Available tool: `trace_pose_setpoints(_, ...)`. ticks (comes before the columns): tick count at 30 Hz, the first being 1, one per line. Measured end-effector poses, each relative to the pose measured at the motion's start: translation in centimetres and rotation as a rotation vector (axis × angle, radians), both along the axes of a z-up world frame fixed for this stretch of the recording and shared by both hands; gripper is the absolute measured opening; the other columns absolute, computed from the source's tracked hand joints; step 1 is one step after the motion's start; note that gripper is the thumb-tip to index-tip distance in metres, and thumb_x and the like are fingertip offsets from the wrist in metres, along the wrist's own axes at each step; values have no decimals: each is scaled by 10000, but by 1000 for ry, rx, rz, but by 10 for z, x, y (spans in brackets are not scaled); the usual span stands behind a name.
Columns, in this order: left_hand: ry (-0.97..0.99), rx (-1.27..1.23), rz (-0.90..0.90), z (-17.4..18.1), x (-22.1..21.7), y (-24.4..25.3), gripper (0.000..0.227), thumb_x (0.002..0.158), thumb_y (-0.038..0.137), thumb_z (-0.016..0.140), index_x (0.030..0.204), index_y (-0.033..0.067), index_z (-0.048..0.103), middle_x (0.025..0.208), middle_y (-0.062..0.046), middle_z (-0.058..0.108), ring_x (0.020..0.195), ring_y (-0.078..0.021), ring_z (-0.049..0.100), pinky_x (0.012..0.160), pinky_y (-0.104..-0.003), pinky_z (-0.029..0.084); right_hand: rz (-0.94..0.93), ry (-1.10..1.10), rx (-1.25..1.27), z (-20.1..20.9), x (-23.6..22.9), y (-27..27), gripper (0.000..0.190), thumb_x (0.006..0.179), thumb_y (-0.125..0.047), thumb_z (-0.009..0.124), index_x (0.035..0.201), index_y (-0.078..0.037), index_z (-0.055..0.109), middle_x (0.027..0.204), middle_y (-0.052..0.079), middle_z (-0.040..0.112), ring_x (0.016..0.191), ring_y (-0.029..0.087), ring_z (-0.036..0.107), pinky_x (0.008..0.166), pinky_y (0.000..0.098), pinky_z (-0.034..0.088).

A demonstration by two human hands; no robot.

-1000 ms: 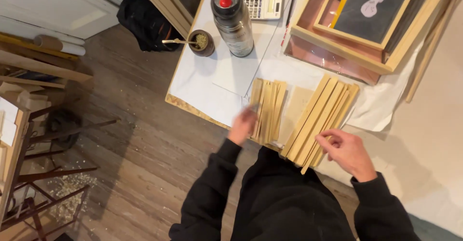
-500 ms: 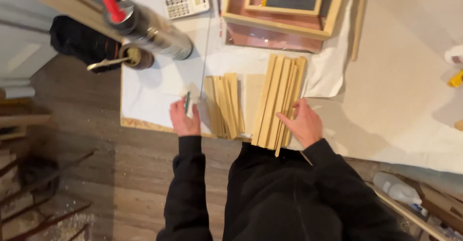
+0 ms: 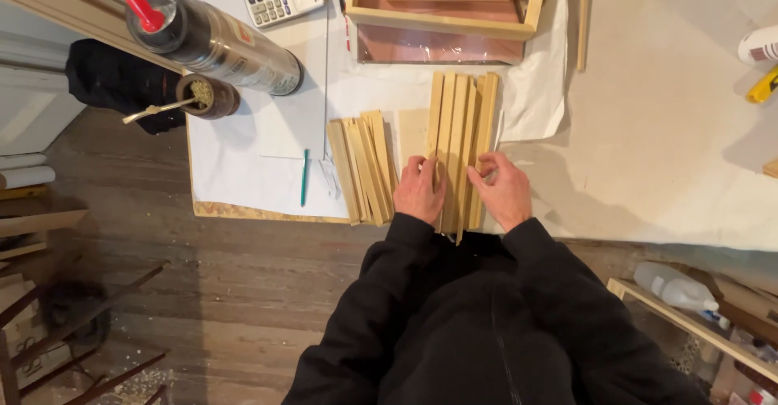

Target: Assembling and gluing wooden frame pieces together using a corner clamp in a workshop setting.

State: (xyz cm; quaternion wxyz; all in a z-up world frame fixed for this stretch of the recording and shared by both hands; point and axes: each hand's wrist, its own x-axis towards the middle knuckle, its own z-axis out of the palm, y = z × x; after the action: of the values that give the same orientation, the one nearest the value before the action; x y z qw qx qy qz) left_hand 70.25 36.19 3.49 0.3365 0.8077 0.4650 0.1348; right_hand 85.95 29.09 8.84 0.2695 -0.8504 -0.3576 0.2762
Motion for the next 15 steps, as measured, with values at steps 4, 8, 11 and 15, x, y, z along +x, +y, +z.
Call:
trace_pose_setpoints(4,132,-88,-12,3,13,13,600,812,257,807,1315,106,517,1197,-123,536,1049,-335,630,717,-450,559,13,29,-39,7,-4,2,286,877,-278,802,987,-36,696,771,85,708,625,231,677,618,366,550)
trace_pose_setpoints(8,161,-89,7,2,21,15,679,784,186,777,1370,81,452,1208,-140,526,1042,-342,613,777,-445,565,9,97,-9,-1,-1,-7,233,882,-239,787,985,-41,719,780,58,718,607,161,676,604,312,558)
trace_pose_setpoints(11,146,-15,40,-2,21,10,710,728,156,782,1348,70,447,1218,-147,524,1087,-362,586,802,-460,552,-23,186,6,7,1,-18,212,890,-211,788,980,-28,731,767,47,712,582,117,625,573,276,538)
trace_pose_setpoints(15,145,-43,103,-9,27,12,860,716,159,799,1462,47,385,1249,-184,506,1069,-381,569,823,-469,535,-45,322,57,17,9,-29,199,920,-181,753,992,-2,707,783,29,704,583,72,601,542,242,512)
